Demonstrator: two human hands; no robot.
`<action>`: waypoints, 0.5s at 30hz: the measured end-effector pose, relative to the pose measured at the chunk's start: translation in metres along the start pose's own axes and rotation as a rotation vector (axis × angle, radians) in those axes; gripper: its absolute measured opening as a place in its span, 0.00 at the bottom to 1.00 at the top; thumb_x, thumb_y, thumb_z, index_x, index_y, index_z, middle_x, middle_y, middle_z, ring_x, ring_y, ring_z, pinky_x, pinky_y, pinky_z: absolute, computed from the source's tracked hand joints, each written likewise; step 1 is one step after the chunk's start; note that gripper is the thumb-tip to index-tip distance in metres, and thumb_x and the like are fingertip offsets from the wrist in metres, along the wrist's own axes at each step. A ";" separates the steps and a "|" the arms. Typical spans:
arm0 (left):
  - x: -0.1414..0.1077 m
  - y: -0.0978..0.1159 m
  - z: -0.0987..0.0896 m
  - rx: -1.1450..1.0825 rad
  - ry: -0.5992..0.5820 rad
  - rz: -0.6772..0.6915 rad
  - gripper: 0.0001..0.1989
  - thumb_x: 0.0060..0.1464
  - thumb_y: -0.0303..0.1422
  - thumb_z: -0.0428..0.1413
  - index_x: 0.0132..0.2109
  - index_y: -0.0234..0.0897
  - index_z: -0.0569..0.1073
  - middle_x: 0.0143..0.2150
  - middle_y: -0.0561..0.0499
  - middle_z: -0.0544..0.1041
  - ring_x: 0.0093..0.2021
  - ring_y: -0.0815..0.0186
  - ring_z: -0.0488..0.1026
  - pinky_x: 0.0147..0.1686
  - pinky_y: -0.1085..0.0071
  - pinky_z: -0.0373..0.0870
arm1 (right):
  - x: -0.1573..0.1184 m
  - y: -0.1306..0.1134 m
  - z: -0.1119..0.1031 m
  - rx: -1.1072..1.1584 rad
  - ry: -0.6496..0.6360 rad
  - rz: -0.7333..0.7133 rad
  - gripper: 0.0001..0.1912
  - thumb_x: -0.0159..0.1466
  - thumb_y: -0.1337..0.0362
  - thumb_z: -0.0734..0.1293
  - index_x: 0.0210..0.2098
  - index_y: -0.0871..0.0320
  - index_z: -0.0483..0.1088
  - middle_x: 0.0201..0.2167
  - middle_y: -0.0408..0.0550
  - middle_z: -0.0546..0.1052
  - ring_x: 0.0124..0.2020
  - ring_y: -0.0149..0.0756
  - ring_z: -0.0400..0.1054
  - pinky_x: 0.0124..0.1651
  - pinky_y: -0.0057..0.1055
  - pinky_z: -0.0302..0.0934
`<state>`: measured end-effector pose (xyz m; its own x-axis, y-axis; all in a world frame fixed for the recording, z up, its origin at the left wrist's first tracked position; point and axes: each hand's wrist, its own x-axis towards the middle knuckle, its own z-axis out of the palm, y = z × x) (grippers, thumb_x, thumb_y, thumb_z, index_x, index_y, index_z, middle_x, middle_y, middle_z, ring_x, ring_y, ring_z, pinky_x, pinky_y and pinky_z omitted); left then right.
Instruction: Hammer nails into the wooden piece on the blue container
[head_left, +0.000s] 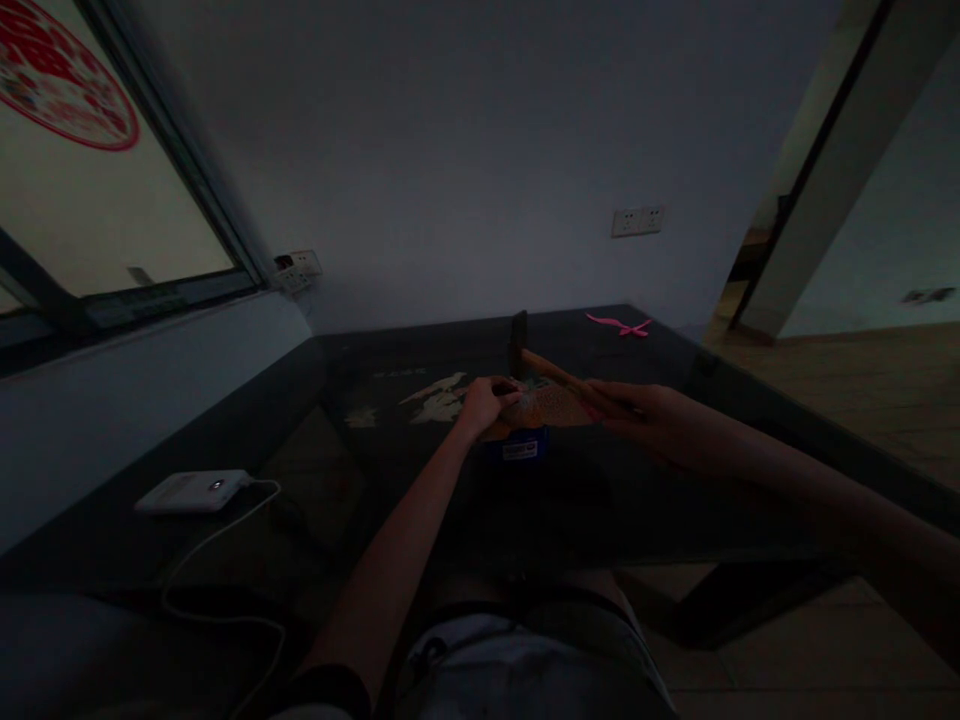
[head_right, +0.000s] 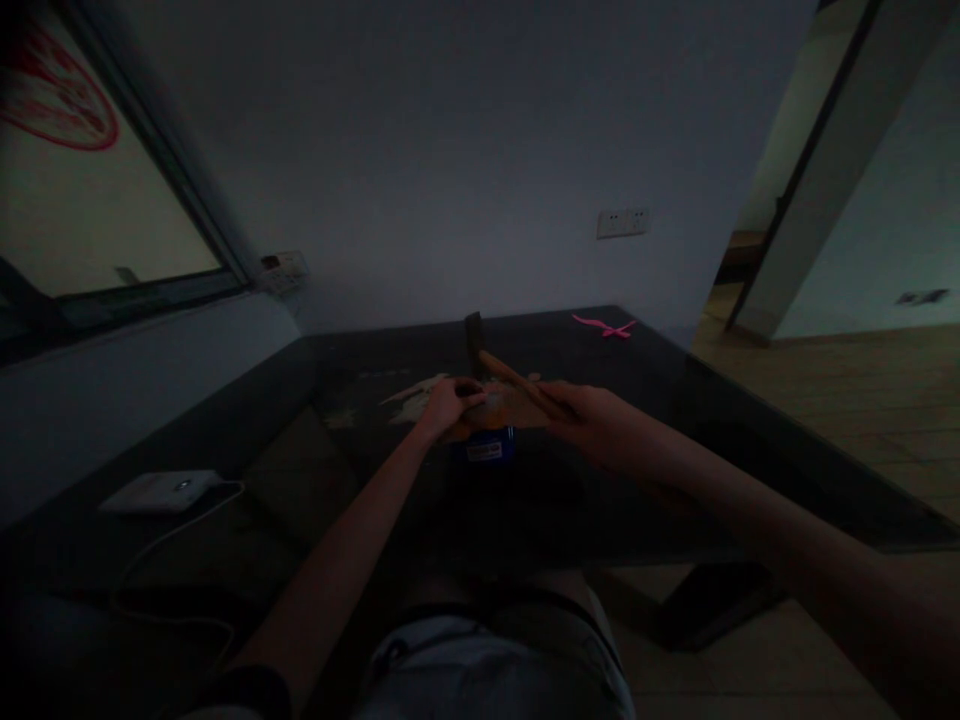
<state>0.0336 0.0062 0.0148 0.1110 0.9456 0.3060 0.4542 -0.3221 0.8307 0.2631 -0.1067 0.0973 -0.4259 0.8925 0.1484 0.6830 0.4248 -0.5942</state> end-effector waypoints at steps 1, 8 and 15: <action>0.000 0.000 0.000 0.005 0.000 -0.001 0.02 0.45 0.25 0.60 0.30 0.34 0.76 0.34 0.48 0.80 0.34 0.64 0.75 0.37 0.69 0.70 | 0.000 0.000 0.001 0.007 0.004 -0.005 0.24 0.57 0.64 0.61 0.53 0.56 0.67 0.29 0.44 0.77 0.24 0.34 0.70 0.24 0.26 0.62; 0.002 -0.004 0.000 0.026 -0.025 0.009 0.04 0.45 0.25 0.60 0.31 0.34 0.76 0.34 0.47 0.80 0.35 0.63 0.75 0.38 0.67 0.69 | 0.000 -0.002 0.005 0.091 0.094 -0.072 0.23 0.52 0.67 0.64 0.48 0.54 0.72 0.45 0.46 0.76 0.44 0.45 0.71 0.43 0.34 0.65; 0.003 -0.007 0.000 0.029 -0.020 0.019 0.02 0.45 0.25 0.60 0.30 0.35 0.76 0.33 0.48 0.80 0.34 0.62 0.75 0.38 0.66 0.70 | -0.005 0.003 0.008 0.036 0.090 -0.027 0.26 0.54 0.66 0.63 0.53 0.55 0.70 0.42 0.47 0.77 0.37 0.43 0.72 0.41 0.36 0.65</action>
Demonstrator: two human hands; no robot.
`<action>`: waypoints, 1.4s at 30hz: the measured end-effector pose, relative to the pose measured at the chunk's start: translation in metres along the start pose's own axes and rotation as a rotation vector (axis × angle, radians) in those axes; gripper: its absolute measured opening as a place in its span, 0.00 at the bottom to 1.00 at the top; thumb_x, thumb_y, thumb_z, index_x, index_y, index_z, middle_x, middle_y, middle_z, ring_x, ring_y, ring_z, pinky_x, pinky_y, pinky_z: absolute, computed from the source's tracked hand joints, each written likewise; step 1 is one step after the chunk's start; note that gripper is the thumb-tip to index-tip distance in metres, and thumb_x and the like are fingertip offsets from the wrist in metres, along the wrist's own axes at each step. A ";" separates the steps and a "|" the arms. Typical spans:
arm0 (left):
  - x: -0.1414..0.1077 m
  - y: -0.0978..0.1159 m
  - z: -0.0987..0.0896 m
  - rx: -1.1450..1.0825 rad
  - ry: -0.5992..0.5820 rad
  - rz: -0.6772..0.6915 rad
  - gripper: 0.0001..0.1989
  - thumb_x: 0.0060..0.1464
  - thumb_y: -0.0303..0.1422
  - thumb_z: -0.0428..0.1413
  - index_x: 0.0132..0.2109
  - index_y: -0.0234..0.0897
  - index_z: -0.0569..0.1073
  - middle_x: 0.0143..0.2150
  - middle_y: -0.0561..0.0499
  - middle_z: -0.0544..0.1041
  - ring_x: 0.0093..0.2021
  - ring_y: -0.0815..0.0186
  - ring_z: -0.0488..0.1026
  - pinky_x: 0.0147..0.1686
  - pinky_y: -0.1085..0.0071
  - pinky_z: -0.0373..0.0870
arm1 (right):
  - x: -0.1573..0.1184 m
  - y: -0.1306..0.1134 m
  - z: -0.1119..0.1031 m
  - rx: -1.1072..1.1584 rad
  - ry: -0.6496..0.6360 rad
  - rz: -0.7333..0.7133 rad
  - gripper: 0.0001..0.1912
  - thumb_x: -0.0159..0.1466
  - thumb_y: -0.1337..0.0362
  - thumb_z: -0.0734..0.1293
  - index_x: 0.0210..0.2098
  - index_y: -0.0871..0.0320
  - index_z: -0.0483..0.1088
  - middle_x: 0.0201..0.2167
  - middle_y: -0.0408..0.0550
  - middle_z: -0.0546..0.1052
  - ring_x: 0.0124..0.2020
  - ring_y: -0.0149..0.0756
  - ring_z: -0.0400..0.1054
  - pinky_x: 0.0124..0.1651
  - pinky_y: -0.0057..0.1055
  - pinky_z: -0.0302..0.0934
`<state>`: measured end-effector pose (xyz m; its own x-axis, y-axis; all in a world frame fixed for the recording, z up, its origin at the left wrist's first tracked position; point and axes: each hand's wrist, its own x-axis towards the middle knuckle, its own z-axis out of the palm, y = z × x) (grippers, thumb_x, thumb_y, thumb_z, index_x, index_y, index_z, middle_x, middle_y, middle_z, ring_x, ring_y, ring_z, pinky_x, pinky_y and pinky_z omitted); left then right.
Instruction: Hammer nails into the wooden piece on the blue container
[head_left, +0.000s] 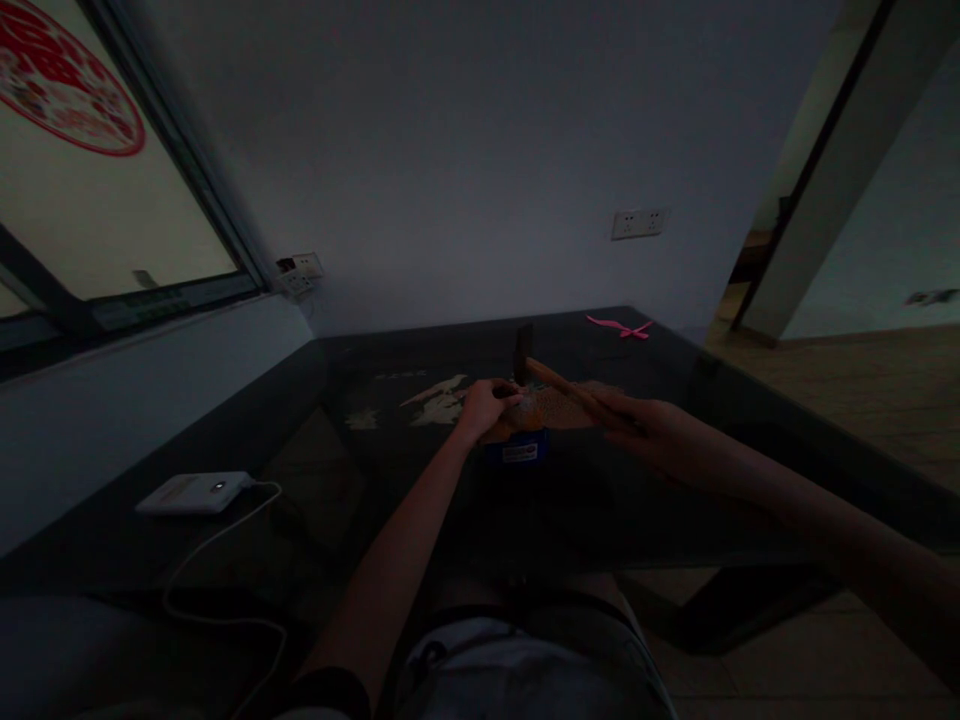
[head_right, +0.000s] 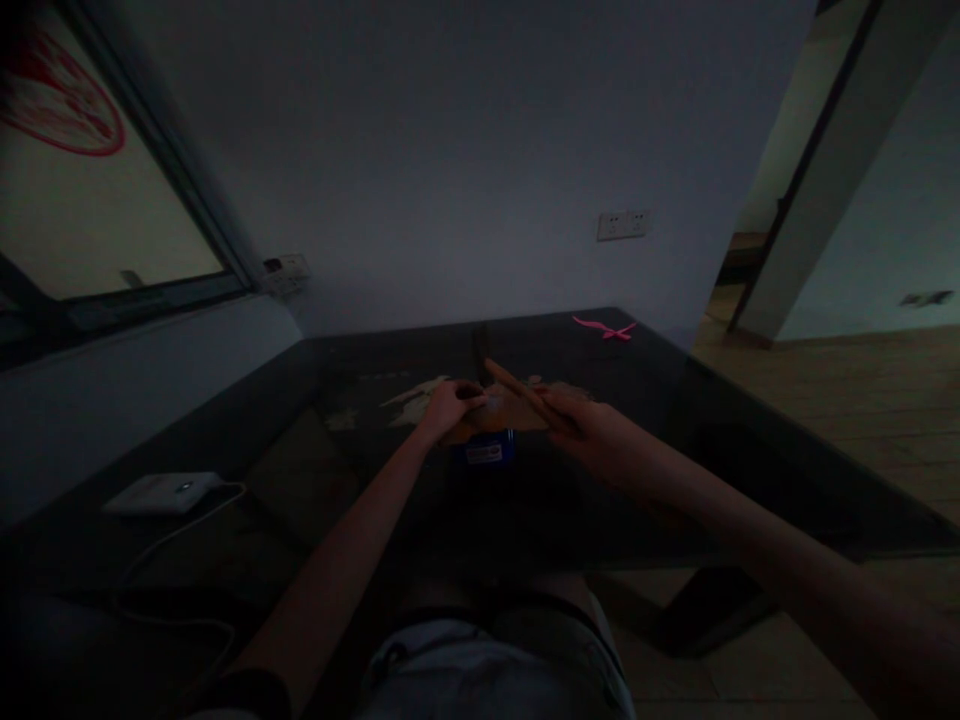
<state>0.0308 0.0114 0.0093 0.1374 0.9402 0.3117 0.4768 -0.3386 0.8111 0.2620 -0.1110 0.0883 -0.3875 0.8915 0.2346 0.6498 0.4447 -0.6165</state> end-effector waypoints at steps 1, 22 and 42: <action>0.001 -0.002 0.000 0.001 -0.008 0.010 0.03 0.44 0.25 0.60 0.31 0.35 0.76 0.33 0.48 0.80 0.34 0.62 0.75 0.38 0.66 0.70 | 0.001 0.002 0.002 -0.010 -0.011 -0.005 0.25 0.54 0.67 0.63 0.52 0.56 0.70 0.42 0.48 0.77 0.37 0.43 0.72 0.40 0.36 0.65; 0.007 0.011 -0.027 -0.185 0.012 0.254 0.21 0.42 0.29 0.62 0.46 0.34 0.70 0.46 0.43 0.74 0.44 0.63 0.74 0.46 0.65 0.69 | -0.084 0.020 0.038 0.557 0.245 0.363 0.27 0.54 0.57 0.68 0.54 0.52 0.69 0.31 0.47 0.78 0.31 0.42 0.72 0.26 0.28 0.68; -0.149 -0.068 -0.089 0.773 -0.087 0.014 0.04 0.52 0.32 0.55 0.36 0.39 0.73 0.39 0.49 0.74 0.43 0.61 0.70 0.43 0.64 0.63 | -0.118 0.032 0.111 1.065 0.370 0.573 0.32 0.51 0.55 0.73 0.54 0.54 0.67 0.21 0.40 0.71 0.13 0.22 0.55 0.13 0.20 0.50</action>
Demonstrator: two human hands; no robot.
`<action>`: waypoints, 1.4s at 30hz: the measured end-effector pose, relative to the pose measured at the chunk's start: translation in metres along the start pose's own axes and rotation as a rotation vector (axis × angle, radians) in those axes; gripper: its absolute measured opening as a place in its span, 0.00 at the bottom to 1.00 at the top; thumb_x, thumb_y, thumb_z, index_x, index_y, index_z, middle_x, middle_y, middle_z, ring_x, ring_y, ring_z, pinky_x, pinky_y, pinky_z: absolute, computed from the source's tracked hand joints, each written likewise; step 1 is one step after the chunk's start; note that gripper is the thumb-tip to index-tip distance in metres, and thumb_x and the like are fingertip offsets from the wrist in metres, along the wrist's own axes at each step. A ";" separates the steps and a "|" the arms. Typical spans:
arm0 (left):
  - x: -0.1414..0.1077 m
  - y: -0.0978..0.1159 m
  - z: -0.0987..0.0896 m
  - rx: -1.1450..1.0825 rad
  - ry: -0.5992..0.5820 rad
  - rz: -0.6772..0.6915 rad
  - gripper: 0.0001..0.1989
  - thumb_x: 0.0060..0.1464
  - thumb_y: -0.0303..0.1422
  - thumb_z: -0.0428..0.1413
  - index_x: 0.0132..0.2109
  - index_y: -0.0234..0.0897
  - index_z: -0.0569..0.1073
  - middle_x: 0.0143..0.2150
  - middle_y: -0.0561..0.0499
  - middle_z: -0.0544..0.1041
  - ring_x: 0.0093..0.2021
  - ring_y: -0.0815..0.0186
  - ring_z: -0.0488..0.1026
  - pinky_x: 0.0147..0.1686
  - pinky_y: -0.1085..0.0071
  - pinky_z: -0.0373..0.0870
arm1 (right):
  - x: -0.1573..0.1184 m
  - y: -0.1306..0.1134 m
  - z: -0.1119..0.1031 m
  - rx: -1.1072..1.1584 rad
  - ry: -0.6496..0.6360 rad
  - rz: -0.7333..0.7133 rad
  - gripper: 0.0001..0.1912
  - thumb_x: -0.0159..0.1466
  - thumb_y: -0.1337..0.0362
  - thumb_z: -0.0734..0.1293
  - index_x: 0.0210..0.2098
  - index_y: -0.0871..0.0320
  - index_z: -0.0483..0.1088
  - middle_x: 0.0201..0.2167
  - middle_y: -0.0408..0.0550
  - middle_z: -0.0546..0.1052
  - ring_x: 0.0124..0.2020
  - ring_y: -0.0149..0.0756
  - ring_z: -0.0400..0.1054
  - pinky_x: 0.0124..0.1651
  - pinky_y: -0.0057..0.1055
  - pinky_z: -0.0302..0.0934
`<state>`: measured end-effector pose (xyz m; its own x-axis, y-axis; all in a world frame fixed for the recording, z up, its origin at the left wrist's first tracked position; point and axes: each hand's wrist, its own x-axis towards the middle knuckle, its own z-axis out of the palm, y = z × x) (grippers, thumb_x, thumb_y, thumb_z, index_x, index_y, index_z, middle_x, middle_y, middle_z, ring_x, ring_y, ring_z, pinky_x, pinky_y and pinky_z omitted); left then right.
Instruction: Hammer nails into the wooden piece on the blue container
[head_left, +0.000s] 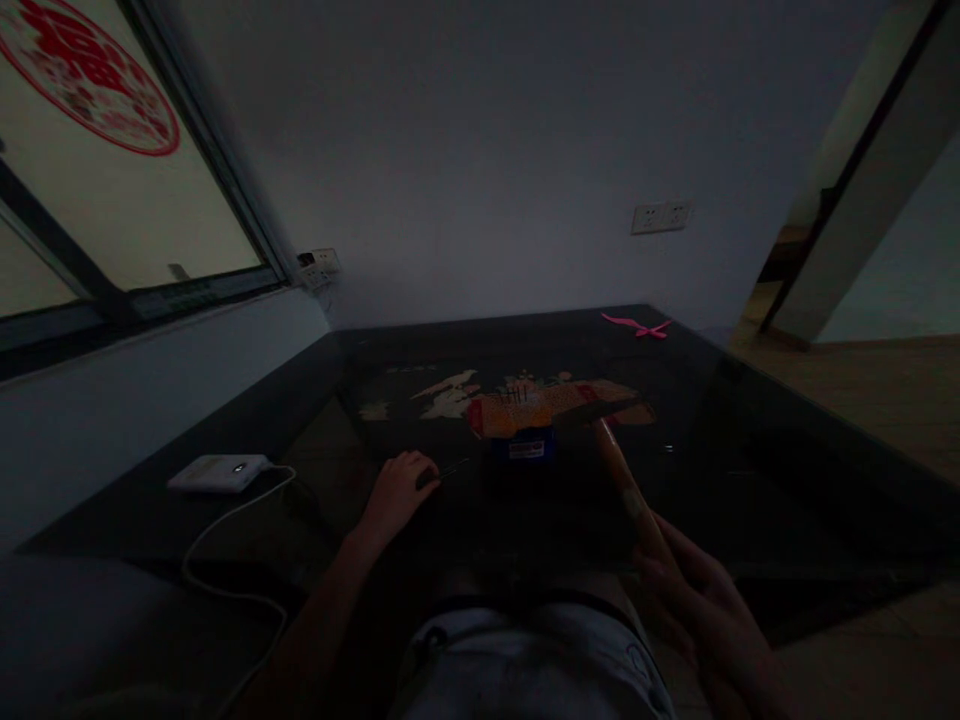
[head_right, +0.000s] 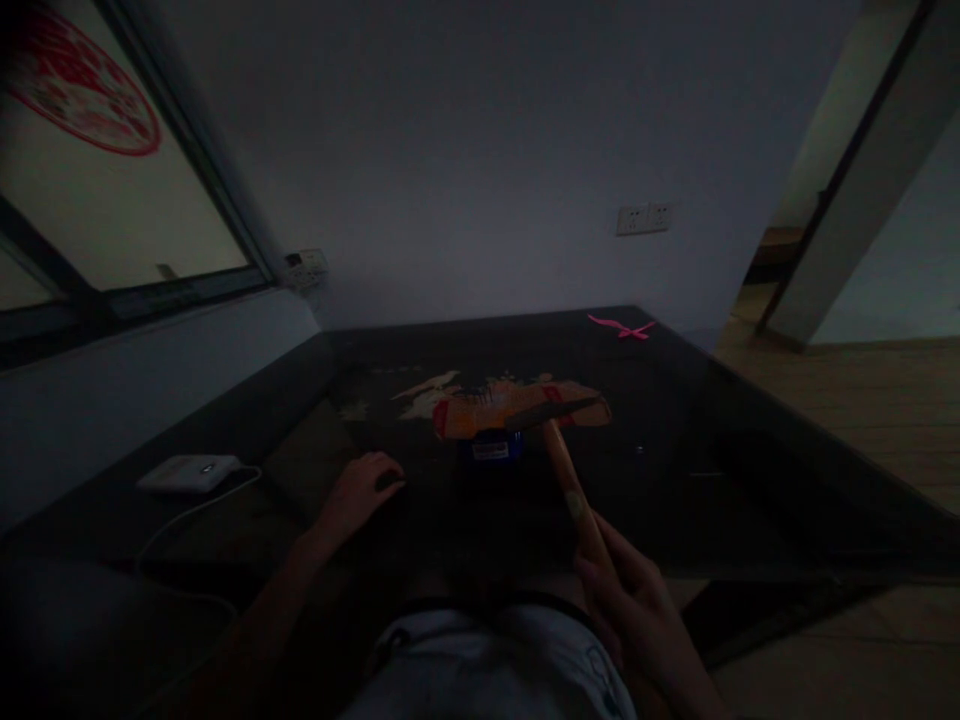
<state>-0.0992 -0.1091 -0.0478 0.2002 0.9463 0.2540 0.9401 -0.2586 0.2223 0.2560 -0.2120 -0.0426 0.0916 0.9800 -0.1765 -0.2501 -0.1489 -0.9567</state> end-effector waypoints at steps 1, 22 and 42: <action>0.001 0.002 0.000 0.026 -0.012 0.006 0.04 0.52 0.32 0.55 0.36 0.39 0.73 0.39 0.50 0.74 0.43 0.61 0.69 0.43 0.65 0.62 | 0.001 0.001 -0.001 0.007 -0.001 -0.005 0.33 0.50 0.54 0.73 0.54 0.54 0.67 0.21 0.39 0.71 0.12 0.20 0.52 0.13 0.19 0.48; 0.009 0.023 -0.013 -0.618 0.134 -0.094 0.08 0.50 0.36 0.55 0.34 0.37 0.75 0.35 0.50 0.79 0.37 0.63 0.75 0.40 0.68 0.71 | 0.002 0.007 -0.008 0.002 -0.064 -0.036 0.36 0.54 0.54 0.71 0.59 0.56 0.59 0.18 0.36 0.65 0.11 0.19 0.46 0.13 0.20 0.42; 0.061 0.075 -0.033 -0.849 0.372 0.004 0.19 0.48 0.34 0.58 0.48 0.37 0.69 0.35 0.50 0.78 0.37 0.65 0.76 0.41 0.68 0.74 | 0.005 0.008 -0.012 -0.041 -0.032 -0.062 0.37 0.52 0.54 0.72 0.58 0.57 0.63 0.17 0.37 0.67 0.10 0.21 0.50 0.11 0.20 0.48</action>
<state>-0.0258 -0.0774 0.0150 -0.0368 0.8596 0.5097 0.3926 -0.4566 0.7984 0.2664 -0.2095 -0.0539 0.0749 0.9912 -0.1094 -0.2050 -0.0920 -0.9744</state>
